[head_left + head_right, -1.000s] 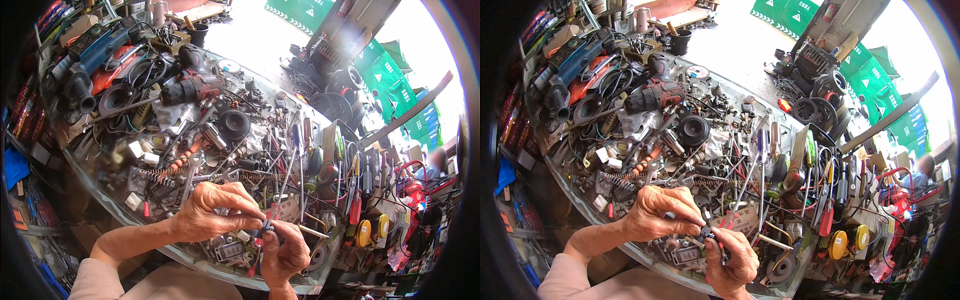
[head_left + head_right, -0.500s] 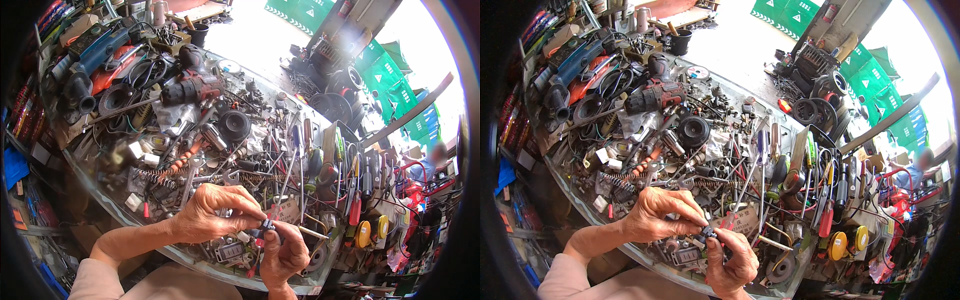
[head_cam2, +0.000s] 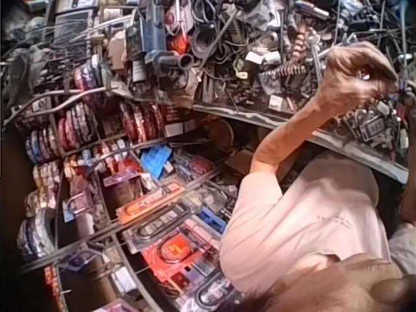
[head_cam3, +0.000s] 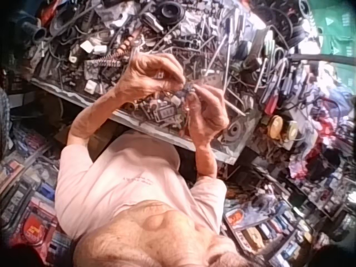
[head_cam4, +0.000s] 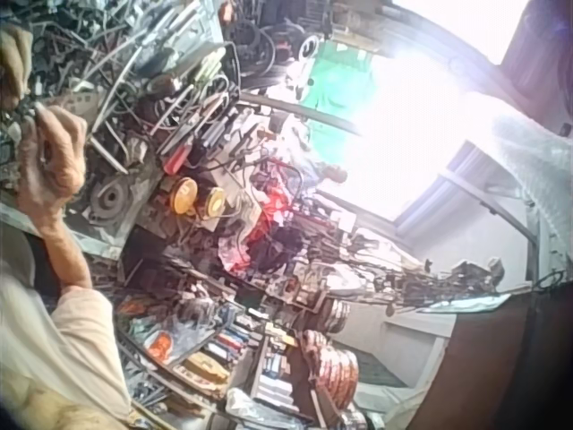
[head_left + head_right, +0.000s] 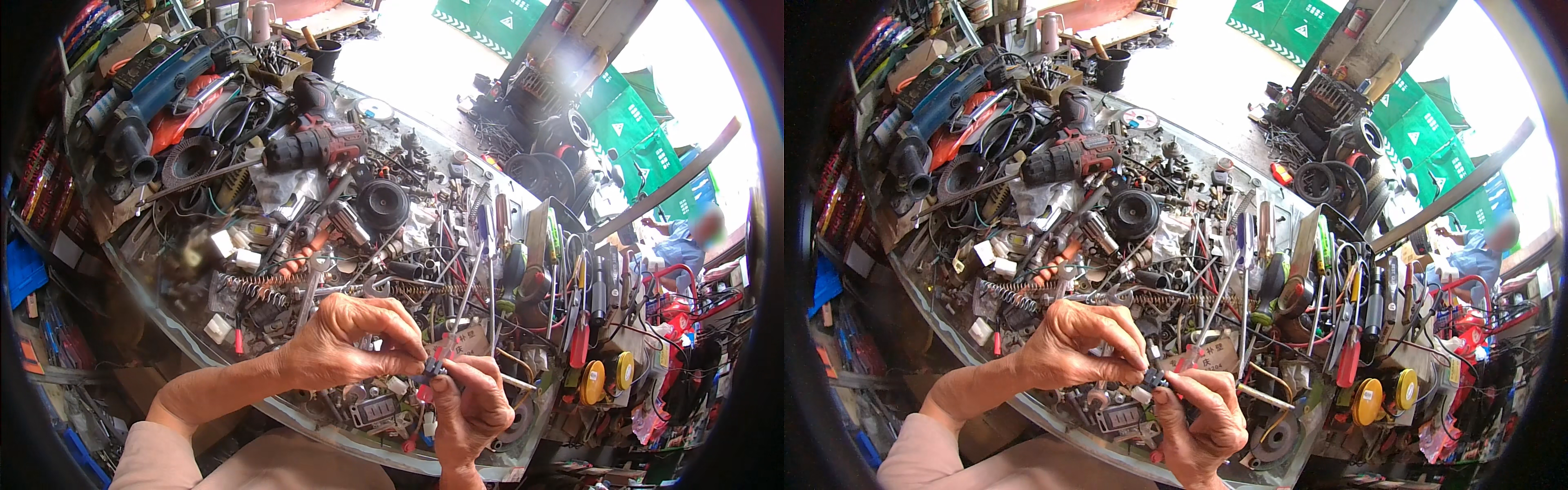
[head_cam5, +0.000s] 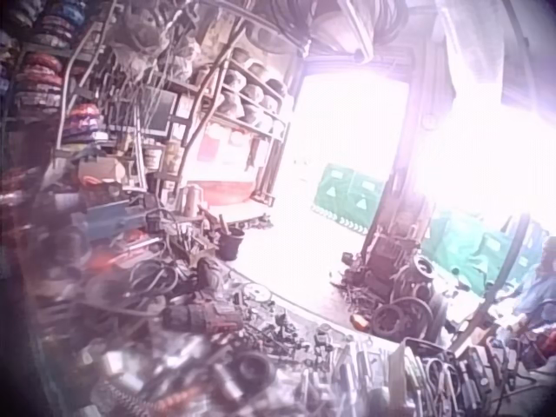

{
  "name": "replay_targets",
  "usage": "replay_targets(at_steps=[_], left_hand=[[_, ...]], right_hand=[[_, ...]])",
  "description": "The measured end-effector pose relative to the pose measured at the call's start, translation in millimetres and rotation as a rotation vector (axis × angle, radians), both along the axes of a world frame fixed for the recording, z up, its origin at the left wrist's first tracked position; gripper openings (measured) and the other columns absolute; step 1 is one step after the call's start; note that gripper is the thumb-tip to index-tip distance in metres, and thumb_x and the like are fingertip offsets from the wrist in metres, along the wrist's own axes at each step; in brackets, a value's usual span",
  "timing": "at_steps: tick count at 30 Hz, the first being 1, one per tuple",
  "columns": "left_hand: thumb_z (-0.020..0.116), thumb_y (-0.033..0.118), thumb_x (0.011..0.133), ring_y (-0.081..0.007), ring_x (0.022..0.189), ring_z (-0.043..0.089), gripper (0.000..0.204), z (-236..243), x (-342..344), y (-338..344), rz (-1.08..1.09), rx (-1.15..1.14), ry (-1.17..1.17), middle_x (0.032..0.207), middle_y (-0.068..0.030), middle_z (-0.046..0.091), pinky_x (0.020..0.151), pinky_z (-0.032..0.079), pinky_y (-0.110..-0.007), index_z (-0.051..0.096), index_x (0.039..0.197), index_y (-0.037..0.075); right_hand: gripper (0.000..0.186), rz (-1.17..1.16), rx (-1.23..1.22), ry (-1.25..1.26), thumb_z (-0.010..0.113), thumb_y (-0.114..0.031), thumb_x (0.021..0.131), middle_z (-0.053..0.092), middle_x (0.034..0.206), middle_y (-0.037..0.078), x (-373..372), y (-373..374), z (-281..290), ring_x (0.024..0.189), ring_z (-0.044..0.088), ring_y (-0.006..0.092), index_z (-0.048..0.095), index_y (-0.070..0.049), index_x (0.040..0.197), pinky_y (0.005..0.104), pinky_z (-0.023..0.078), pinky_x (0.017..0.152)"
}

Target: The person uses a screwdriver to disassemble a small mechanical component, likely a valve or switch, held in their left hand. They carefully unscrew a cap and remove an internal spring and plunger assembly. The person then reassembles the component by inserting the spring and plunger back into the housing and screwing the cap back on.

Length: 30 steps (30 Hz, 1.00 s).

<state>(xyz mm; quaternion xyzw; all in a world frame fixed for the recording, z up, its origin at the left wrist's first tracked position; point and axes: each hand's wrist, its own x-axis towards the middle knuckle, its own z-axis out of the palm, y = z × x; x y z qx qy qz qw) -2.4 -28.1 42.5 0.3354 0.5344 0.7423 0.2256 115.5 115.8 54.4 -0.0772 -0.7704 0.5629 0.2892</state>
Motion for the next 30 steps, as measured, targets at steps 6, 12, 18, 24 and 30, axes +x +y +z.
replay_targets(at_steps=[6, 12, 18, 24, 30], left_hand=[[0.074, -0.003, 0.078, -0.0107, 0.087, 0.062, 0.016, -1.7, -1.7, 0.0, -0.030, 0.018, 0.052, 0.093, -0.0055, 0.067, 0.077, 0.053, -0.023, 0.071, 0.093, 0.003], [0.074, -0.002, 0.078, -0.0105, 0.086, 0.063, 0.016, -3.9, -1.4, -0.9, -0.031, 0.001, 0.013, 0.093, -0.0051, 0.067, 0.077, 0.052, -0.024, 0.071, 0.093, 0.004], [0.074, -0.001, 0.079, -0.0103, 0.086, 0.063, 0.018, -5.3, -3.2, -0.3, -0.039, 0.042, 0.051, 0.090, -0.0040, 0.068, 0.078, 0.052, -0.025, 0.071, 0.095, 0.005], [0.076, -0.006, 0.073, -0.0167, 0.089, 0.063, 0.022, 1.6, -0.5, -0.6, -0.023, -0.057, -0.013, 0.091, -0.0094, 0.070, 0.080, 0.051, -0.030, 0.073, 0.093, 0.003], [0.077, -0.004, 0.073, -0.0154, 0.088, 0.064, 0.023, -3.2, -2.4, 0.3, -0.039, -0.021, 0.013, 0.092, -0.0078, 0.070, 0.080, 0.051, -0.028, 0.073, 0.094, 0.004]], right_hand=[[0.020, -0.019, -0.003, 0.002, 0.074, -0.001, 0.079, 0.061, 0.091, 0.011, 1.0, -0.4, 1.1, 0.084, 0.055, 0.0161, 0.067, 0.003, 0.097, 0.0271, 0.044, 0.076], [0.020, 0.001, 0.021, 0.002, 0.074, -0.001, 0.078, 0.060, 0.091, 0.011, 1.1, 1.2, 0.0, 0.084, 0.055, 0.0159, 0.068, 0.003, 0.097, 0.0273, 0.044, 0.076], [0.021, 0.002, -0.055, 0.006, 0.075, 0.000, 0.077, 0.060, 0.092, 0.011, 0.0, -1.2, 1.1, 0.085, 0.055, 0.0160, 0.067, 0.002, 0.096, 0.0277, 0.044, 0.078], [0.021, 0.007, 0.003, 0.020, 0.075, 0.001, 0.077, 0.061, 0.092, 0.011, 0.8, 1.6, -0.4, 0.085, 0.056, 0.0159, 0.067, 0.002, 0.096, 0.0276, 0.044, 0.078], [0.020, 0.014, 0.005, 0.022, 0.074, 0.001, 0.077, 0.061, 0.091, 0.011, 0.5, 1.8, -0.8, 0.083, 0.056, 0.0157, 0.067, 0.002, 0.095, 0.0270, 0.045, 0.076]])
